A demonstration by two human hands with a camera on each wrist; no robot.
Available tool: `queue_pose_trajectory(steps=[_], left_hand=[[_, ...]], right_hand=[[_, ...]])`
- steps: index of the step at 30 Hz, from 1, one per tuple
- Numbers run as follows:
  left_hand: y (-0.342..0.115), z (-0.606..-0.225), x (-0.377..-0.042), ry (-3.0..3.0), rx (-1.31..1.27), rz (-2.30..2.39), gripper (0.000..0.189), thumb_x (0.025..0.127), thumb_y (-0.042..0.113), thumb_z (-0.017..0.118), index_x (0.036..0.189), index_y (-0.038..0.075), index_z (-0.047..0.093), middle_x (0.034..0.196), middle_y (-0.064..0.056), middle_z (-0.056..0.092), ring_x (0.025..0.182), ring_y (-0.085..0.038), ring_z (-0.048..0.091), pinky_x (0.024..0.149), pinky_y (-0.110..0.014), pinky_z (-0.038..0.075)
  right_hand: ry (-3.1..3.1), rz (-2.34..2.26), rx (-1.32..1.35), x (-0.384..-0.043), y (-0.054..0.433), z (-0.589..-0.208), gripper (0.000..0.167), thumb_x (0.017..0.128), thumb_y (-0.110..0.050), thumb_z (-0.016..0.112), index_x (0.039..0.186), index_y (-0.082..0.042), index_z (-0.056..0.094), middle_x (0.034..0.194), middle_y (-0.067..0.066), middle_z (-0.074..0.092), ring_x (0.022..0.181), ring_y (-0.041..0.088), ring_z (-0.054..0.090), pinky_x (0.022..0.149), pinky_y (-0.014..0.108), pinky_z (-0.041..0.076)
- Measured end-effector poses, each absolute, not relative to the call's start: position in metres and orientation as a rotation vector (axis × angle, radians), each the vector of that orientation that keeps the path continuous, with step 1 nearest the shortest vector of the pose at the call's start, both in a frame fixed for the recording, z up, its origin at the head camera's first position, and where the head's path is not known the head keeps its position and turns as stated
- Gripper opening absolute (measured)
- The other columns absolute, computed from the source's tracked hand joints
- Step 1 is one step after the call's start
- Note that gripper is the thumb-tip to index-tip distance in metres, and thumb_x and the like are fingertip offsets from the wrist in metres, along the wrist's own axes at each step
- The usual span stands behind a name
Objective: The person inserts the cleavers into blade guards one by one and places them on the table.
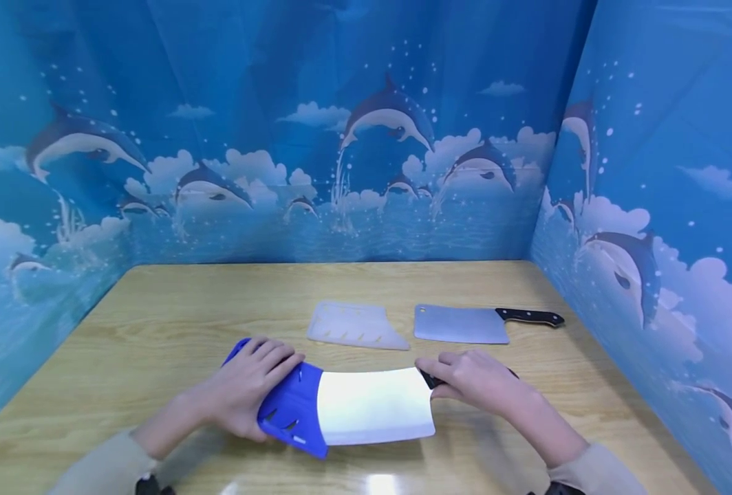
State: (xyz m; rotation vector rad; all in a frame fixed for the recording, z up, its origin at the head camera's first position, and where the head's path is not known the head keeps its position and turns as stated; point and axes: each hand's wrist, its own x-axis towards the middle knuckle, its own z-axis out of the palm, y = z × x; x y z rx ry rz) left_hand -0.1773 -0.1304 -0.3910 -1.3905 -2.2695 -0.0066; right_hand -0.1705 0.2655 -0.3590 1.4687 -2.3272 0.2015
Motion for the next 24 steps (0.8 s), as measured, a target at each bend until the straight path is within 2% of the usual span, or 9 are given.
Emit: queue_pose_trajectory(steps=[18,24], left_hand=[[-0.136,-0.387,-0.179,-2.332,-1.385,-0.027,0.112,0.046,0.075,0.067,0.128,0.001,0.049,0.116,-0.009,0.052,0.105,-0.024,0.047,0.087,-0.045,0.039],[-0.138,-0.387,-0.179,-2.352,-1.37,-0.061,0.111,0.045,0.073,0.07,0.129,0.002,0.048,0.116,-0.009,0.052,0.104,-0.024,0.047,0.086,-0.044,0.04]], right_hand=[[-2.427,0.221,1.433,-0.163,0.256,-0.358,0.039,0.089,-0.035,0.056,0.112,-0.003,0.061,0.072,-0.006,0.053,0.052,-0.005,0.03,0.046,0.011,0.032],[-2.443,0.259,1.425,-0.164,0.251,-0.36,0.04,0.09,-0.034,0.056,0.112,-0.001,0.061,0.076,-0.001,0.058,0.054,-0.003,0.039,0.047,0.014,0.037]])
